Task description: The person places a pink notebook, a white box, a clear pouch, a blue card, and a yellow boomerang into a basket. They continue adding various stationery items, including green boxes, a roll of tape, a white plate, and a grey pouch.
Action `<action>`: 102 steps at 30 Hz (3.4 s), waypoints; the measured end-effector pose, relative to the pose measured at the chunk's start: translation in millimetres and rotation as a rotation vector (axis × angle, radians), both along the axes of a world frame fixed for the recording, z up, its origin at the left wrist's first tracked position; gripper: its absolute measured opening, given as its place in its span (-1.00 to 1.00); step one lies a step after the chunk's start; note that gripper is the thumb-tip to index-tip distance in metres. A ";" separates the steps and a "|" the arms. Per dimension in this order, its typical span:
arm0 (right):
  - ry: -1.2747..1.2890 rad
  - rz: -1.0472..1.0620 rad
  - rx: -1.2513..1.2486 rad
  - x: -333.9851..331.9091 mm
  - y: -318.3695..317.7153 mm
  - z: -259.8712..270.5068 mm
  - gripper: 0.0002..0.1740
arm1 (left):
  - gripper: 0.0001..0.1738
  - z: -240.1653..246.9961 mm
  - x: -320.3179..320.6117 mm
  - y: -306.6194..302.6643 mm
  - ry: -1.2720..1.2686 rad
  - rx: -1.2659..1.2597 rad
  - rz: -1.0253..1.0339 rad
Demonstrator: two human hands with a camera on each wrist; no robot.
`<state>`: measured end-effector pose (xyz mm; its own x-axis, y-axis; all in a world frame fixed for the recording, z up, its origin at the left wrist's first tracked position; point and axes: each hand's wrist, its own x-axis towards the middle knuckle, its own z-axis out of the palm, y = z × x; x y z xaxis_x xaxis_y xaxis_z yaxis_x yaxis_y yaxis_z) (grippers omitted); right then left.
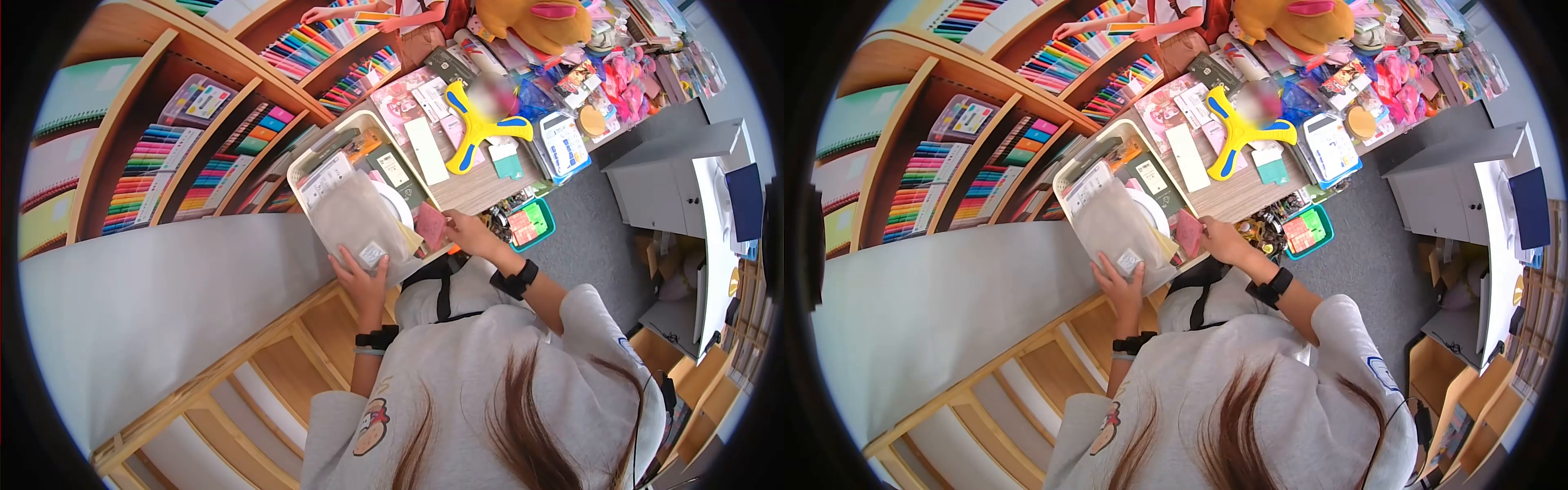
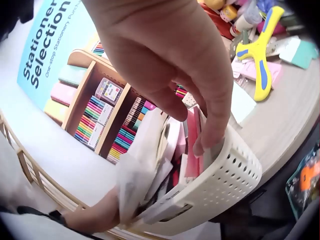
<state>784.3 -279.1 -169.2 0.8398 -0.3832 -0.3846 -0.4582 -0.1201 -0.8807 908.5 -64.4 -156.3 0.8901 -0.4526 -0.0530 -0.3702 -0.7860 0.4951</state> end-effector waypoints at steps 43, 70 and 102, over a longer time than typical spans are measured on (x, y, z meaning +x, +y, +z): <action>0.511 -0.083 -0.504 94.6 -74.7 -51.7 -0.43 | 0.09 -2.4 5.5 4.3 -0.003 0.052 -0.050; 0.288 -0.027 -0.740 107.0 -46.2 23.0 -0.49 | 0.08 -3.4 4.0 5.4 0.003 0.026 -0.024; -0.290 -0.083 0.266 77.4 1.4 45.3 -0.75 | 0.00 -8.8 14.9 17.9 0.213 -0.594 0.217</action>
<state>861.8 -277.7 -123.9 0.8986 -0.3729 -0.2311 -0.1848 0.1562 -0.9703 923.3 -46.4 -165.1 0.9621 -0.2705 -0.0343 -0.0807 -0.4026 0.9118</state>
